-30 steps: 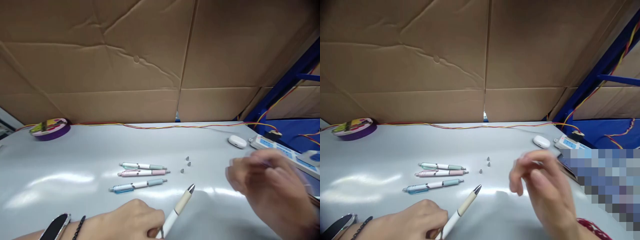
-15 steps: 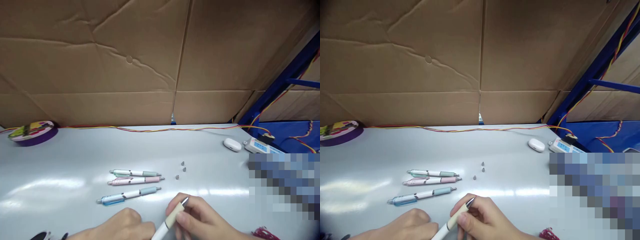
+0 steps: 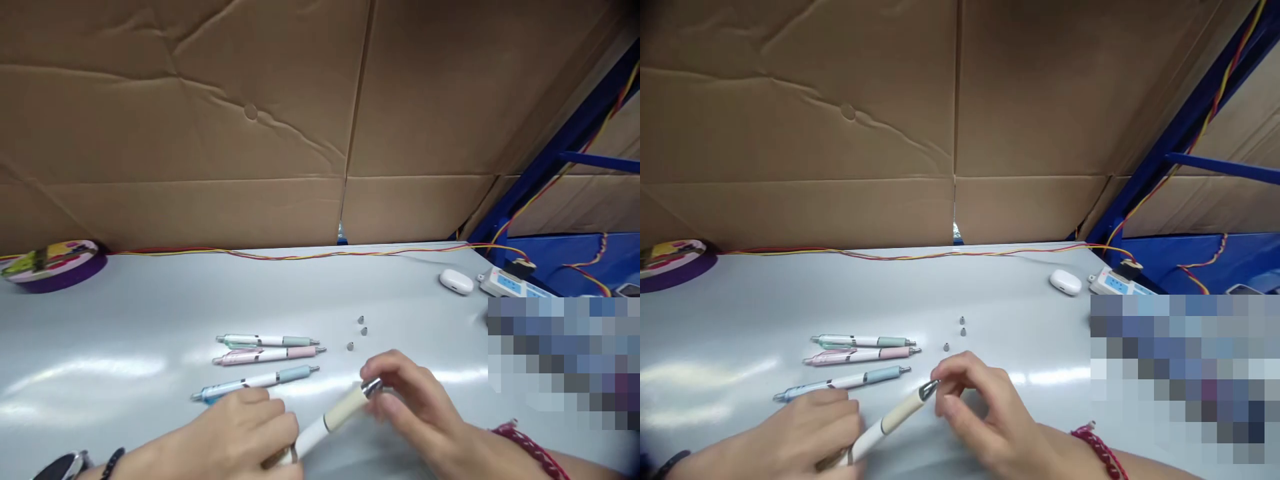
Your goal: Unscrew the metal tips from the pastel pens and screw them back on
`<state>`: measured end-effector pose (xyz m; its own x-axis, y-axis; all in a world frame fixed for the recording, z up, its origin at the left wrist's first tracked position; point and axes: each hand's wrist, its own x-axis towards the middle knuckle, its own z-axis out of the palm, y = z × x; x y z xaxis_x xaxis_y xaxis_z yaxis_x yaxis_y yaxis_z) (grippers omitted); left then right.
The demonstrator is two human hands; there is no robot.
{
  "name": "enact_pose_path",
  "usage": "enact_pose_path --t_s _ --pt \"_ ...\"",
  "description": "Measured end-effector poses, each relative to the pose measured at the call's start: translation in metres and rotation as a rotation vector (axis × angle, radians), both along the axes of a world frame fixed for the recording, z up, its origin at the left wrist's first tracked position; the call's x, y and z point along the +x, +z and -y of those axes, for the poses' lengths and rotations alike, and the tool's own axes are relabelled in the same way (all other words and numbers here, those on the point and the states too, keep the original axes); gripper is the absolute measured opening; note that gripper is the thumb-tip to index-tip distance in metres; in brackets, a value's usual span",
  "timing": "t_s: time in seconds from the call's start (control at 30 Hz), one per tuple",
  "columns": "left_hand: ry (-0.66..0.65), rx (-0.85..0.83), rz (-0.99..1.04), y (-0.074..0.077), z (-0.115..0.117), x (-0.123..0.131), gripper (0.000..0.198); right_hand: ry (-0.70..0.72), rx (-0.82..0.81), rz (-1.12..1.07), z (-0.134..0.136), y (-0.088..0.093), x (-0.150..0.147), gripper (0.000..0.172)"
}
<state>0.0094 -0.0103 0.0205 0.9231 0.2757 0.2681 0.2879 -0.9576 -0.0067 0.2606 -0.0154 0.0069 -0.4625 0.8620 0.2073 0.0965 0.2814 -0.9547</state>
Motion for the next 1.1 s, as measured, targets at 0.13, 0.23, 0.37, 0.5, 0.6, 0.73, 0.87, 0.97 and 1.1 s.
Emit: enact_pose_path --t_s 0.13,0.23,0.37,0.5,0.6,0.73,0.87,0.97,1.1 --pt "0.178 -0.059 -0.07 0.017 -0.023 -0.009 0.021 -0.185 0.432 0.161 -0.021 -0.005 0.011 0.013" --pt "0.307 -0.08 -0.167 0.028 -0.044 -0.023 0.032 -0.258 0.542 0.326 -0.037 -0.008 0.012 0.015" --pt "0.424 -0.057 -0.224 0.027 -0.067 -0.042 0.035 -0.36 0.373 0.357 -0.045 -0.009 0.009 0.014" --pt "0.453 -0.058 -0.207 0.015 -0.077 -0.051 0.04 -0.39 0.297 0.346 -0.045 -0.008 0.007 0.018" --pt "0.424 -0.093 -0.17 0.009 -0.079 -0.054 0.034 -0.333 0.323 0.41 -0.045 -0.006 0.006 0.015" --pt "0.377 -0.126 -0.131 0.005 -0.08 -0.054 0.023 -0.251 0.391 0.522 -0.044 -0.005 0.007 0.012" --pt "0.347 -0.083 -0.104 0.008 -0.071 -0.048 0.021 -0.263 0.427 0.62 -0.042 -0.005 0.007 0.018" --pt "0.265 -0.001 -0.085 0.01 -0.055 -0.036 0.016 -0.263 0.429 0.691 -0.042 -0.005 0.007 0.017" --pt "0.283 0.059 -0.105 0.007 -0.036 -0.02 0.005 -0.256 0.384 0.735 -0.043 -0.006 0.006 0.012"
